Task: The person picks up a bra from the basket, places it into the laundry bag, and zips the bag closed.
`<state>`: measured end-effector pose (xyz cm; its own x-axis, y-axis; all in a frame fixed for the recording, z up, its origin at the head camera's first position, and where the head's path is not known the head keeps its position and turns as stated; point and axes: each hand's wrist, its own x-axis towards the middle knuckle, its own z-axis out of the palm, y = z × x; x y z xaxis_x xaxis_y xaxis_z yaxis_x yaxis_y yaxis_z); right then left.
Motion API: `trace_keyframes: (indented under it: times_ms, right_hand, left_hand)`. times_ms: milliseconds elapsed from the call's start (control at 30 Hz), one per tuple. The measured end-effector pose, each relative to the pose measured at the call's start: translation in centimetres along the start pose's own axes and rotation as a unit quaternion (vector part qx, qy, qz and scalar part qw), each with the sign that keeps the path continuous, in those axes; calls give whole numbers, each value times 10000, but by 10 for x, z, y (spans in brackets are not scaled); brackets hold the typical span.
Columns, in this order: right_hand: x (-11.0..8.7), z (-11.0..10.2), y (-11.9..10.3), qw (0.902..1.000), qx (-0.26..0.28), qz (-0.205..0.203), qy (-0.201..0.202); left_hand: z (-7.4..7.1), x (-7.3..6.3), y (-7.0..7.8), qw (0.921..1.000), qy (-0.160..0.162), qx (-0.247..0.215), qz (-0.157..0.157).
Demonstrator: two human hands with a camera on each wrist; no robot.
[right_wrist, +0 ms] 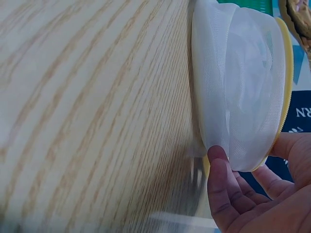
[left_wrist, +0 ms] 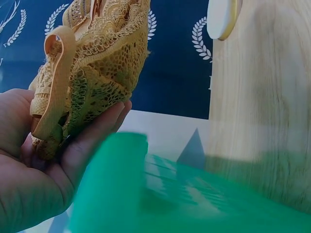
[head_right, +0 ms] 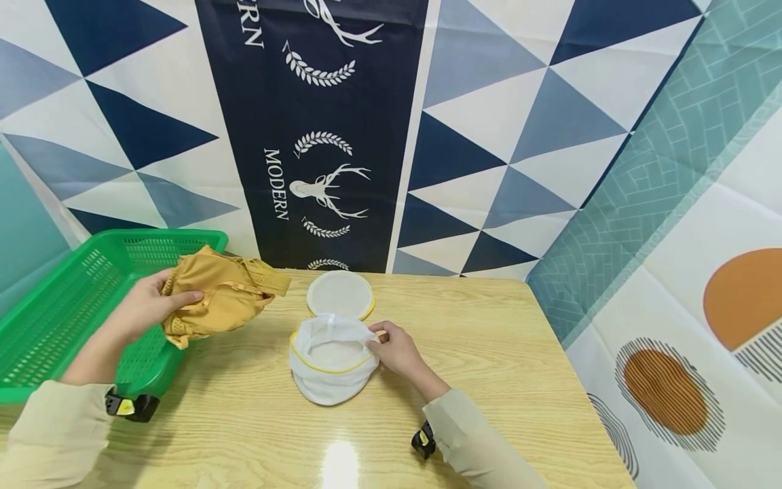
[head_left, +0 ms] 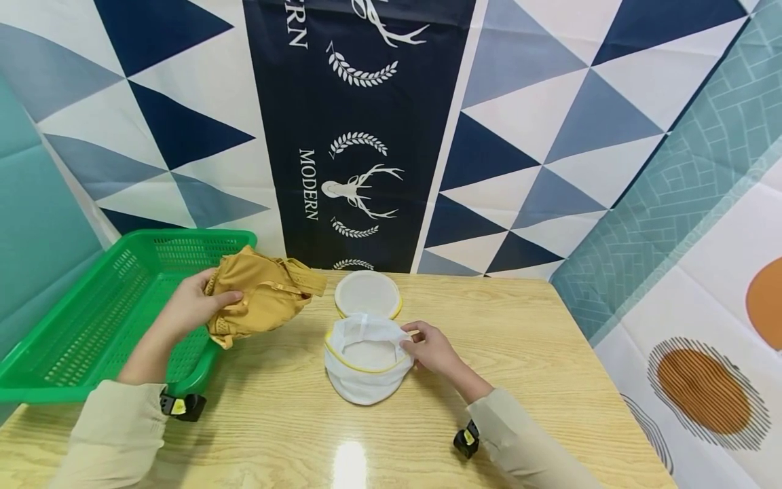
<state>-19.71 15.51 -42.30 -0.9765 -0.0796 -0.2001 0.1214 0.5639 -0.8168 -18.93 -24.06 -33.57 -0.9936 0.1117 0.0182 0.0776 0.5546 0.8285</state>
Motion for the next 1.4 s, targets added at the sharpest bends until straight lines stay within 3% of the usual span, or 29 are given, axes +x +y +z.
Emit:
trace_keyframes:
  times_ms: [1400]
  right_hand:
    - [0, 0, 0, 9999, -103, 8, 32]
  left_hand:
    - [37, 8, 0, 9986, -403, -180, 288]
